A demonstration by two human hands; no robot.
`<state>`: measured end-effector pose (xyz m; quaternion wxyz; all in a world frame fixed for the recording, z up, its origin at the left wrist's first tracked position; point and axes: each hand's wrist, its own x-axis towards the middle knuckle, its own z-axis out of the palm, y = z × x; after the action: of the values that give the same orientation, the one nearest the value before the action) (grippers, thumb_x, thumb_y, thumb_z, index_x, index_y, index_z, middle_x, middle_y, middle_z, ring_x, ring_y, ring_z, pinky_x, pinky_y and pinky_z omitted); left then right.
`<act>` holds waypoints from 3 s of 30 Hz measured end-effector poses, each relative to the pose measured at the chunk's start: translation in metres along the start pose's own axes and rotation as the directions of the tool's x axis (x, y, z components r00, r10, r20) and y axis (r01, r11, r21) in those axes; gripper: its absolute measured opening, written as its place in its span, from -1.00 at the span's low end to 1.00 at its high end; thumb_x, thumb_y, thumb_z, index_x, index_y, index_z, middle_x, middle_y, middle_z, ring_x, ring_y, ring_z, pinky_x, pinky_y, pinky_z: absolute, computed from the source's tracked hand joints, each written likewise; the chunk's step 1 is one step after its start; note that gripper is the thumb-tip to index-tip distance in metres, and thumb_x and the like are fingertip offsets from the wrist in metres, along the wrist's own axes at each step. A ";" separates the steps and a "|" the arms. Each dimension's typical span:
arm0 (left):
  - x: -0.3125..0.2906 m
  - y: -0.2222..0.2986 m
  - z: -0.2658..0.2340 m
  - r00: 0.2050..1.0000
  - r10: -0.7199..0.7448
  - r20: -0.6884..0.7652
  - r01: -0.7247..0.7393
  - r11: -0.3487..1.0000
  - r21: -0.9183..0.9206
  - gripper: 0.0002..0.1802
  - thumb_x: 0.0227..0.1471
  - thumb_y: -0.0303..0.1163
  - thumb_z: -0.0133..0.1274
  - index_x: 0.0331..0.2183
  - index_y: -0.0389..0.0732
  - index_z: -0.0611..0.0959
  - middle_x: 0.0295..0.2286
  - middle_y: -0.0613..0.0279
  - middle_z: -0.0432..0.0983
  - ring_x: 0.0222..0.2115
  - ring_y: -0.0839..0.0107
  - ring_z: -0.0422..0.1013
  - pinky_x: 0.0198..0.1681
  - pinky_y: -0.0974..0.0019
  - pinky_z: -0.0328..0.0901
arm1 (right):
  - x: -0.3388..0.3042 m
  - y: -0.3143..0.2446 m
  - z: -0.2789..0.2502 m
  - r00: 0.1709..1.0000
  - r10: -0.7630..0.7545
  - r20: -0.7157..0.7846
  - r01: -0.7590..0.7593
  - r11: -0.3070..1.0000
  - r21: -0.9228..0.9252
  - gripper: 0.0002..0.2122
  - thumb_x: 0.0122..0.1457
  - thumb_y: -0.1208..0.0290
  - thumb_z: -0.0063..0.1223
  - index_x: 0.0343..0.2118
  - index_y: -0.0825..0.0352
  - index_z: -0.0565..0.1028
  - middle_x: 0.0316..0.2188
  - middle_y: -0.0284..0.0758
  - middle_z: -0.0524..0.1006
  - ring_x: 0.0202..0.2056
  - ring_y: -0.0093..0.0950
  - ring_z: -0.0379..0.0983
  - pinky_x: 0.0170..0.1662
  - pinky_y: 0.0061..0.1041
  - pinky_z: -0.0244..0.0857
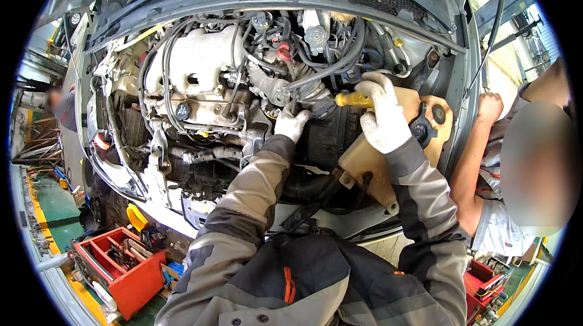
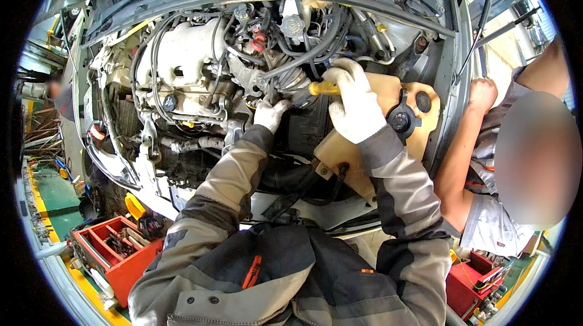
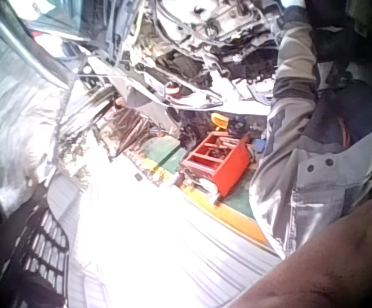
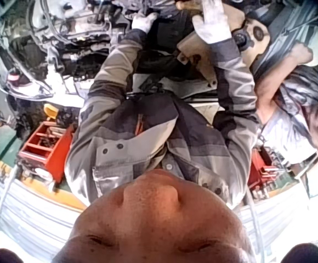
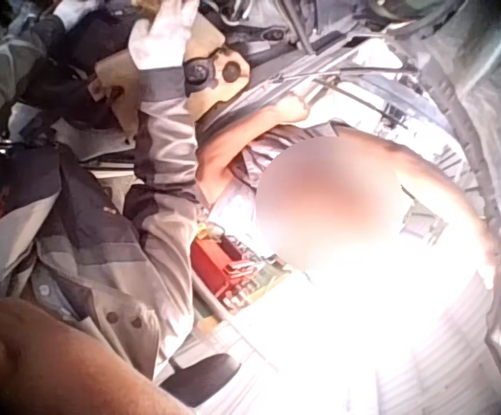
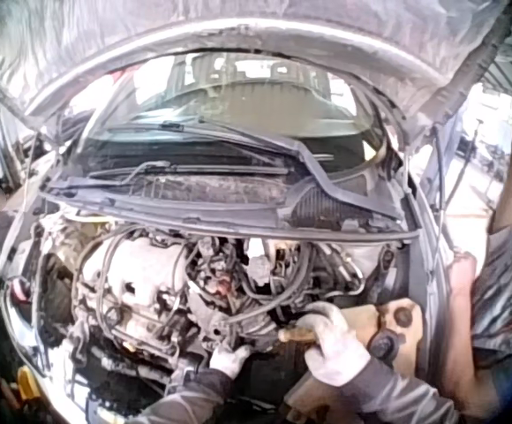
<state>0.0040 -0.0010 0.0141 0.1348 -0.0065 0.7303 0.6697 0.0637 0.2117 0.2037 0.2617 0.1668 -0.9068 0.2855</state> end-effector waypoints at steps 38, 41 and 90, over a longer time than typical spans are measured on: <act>0.010 -0.025 -0.001 0.994 0.109 0.000 -0.109 0.994 -0.003 -0.34 -0.03 -0.27 0.18 0.05 -0.49 0.46 -0.12 -0.10 0.58 -0.11 0.15 0.49 0.01 0.26 0.32 | -0.003 -0.008 -0.001 0.989 0.124 0.083 -0.126 0.992 0.030 -0.62 -0.01 0.46 0.22 -0.10 0.34 0.41 -0.16 -0.12 0.46 -0.19 -0.07 0.49 -0.15 -0.28 0.44; 0.007 -0.017 0.005 0.994 0.101 -0.028 -0.103 0.993 -0.054 -0.33 -0.05 -0.26 0.19 0.04 -0.49 0.48 -0.12 -0.10 0.58 -0.09 0.12 0.50 0.03 0.27 0.32 | -0.005 0.000 -0.008 0.995 0.097 0.016 -0.098 0.993 0.071 -0.62 -0.12 0.60 0.10 -0.13 0.31 0.43 -0.21 -0.16 0.47 -0.21 -0.14 0.50 -0.18 -0.32 0.42; 0.066 -0.140 -0.006 0.965 0.250 0.079 -0.215 0.580 0.786 -0.51 0.15 -0.15 0.01 0.06 -0.16 0.54 -0.02 0.01 0.50 -0.06 0.19 0.46 0.06 0.20 0.32 | 0.027 0.110 0.191 0.625 0.307 0.718 -0.487 0.872 0.052 -0.46 -0.01 0.02 0.30 -0.04 0.32 0.55 -0.12 -0.01 0.57 -0.07 -0.14 0.50 0.03 -0.26 0.32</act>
<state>-0.0346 -0.0103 -0.1354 0.0206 0.1355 0.9467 0.2917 -0.0804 0.1784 0.0378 -0.1868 0.0853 -0.9096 0.3613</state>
